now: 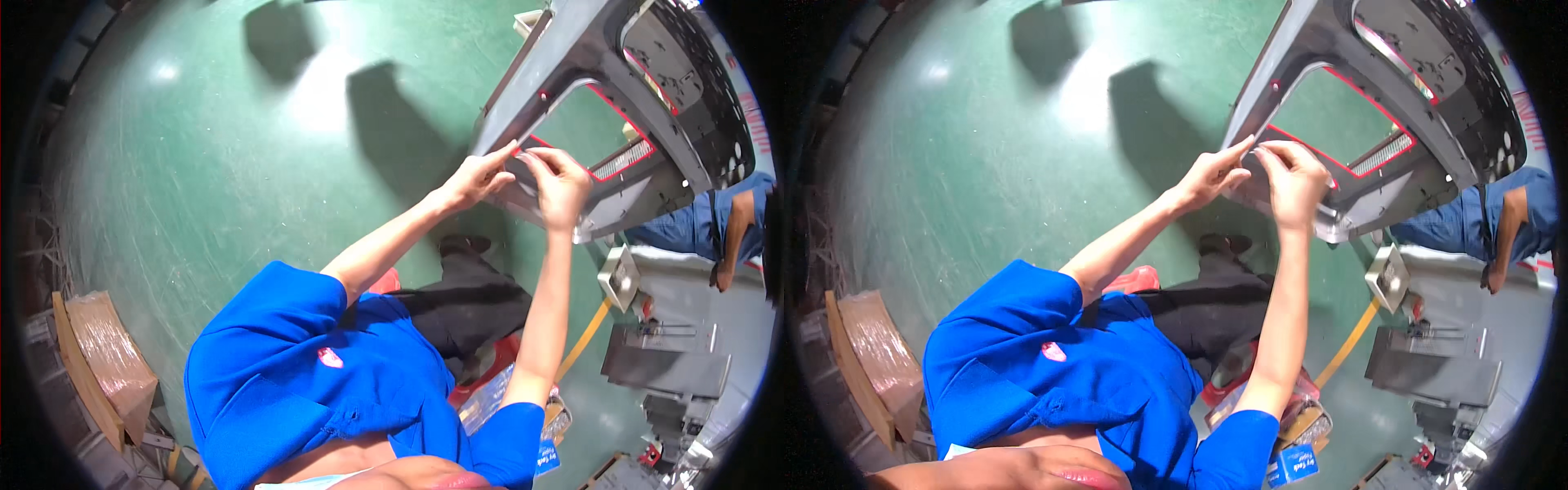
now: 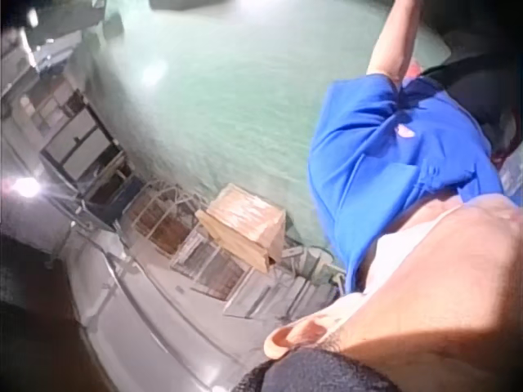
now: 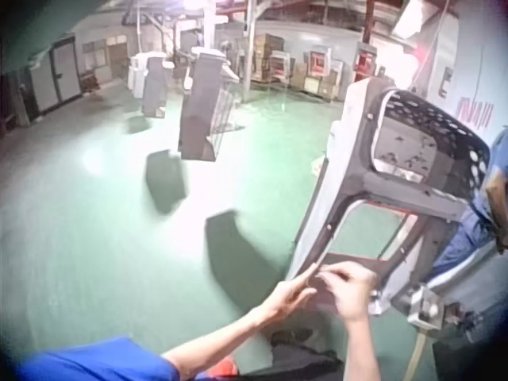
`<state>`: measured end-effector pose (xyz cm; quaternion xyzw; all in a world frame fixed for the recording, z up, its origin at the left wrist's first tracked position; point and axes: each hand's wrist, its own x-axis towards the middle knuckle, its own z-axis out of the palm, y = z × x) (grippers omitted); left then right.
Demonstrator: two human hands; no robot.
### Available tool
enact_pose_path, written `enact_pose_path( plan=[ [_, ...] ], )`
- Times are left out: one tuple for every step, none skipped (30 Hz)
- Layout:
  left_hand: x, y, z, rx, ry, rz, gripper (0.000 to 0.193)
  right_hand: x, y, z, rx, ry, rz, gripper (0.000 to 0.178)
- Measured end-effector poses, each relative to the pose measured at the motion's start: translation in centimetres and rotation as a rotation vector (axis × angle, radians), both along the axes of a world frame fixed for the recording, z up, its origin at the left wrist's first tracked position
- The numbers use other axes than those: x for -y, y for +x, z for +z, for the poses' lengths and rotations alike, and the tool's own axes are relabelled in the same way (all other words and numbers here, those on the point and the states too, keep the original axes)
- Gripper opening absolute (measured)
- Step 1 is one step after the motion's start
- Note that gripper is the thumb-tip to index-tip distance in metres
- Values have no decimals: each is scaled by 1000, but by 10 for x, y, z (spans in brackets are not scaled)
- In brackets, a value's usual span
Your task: Assembling components of a metal enclosure by hand.
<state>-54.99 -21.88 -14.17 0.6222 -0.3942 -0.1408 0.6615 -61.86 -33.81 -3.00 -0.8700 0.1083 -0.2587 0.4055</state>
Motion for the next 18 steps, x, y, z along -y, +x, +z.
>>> enact_pose_path(
  plan=[
    [4,-2,-4,39,-50,20,59,10,2,4,245,73,-37,11],
    [0,-2,-4,30,-26,19,59,3,5,29,346,131,-159,11],
    [-3,0,-4,33,-17,39,59,10,16,40,553,10,-219,11],
    [-6,2,-4,36,-12,55,59,15,26,55,617,-20,-285,12],
    [-5,2,-4,50,-49,58,59,22,36,69,731,-54,-266,14],
    [-4,1,-4,23,-56,50,59,35,45,76,766,-180,-318,13],
    [-4,-1,-1,-4,-64,44,59,40,55,79,816,-157,-286,12],
    [-3,-3,1,-31,-72,38,58,44,62,81,867,-135,-255,11],
    [-3,-5,4,-34,-63,32,58,47,65,82,822,-165,-323,10],
    [-4,-5,3,-19,-52,34,58,46,68,83,814,-144,-337,10],
    [-4,-5,2,-15,-55,35,59,46,72,82,806,-123,-351,10],
    [-4,-6,1,-10,-60,37,59,45,75,82,798,-103,-365,11],
    [-5,-4,1,-3,-87,48,59,41,83,82,853,-38,-324,11],
    [-9,-4,2,-7,-68,60,59,39,85,81,828,-55,-344,10],
    [-9,-10,1,63,-86,95,59,36,81,79,803,-72,-363,10],
    [-6,-11,1,152,-107,137,59,35,81,81,797,-87,-373,10],
    [-3,-13,0,171,-113,151,59,37,81,84,824,-75,-363,9],
    [-1,-16,-2,185,-115,165,58,39,79,83,844,-61,-352,9]
  ],
)
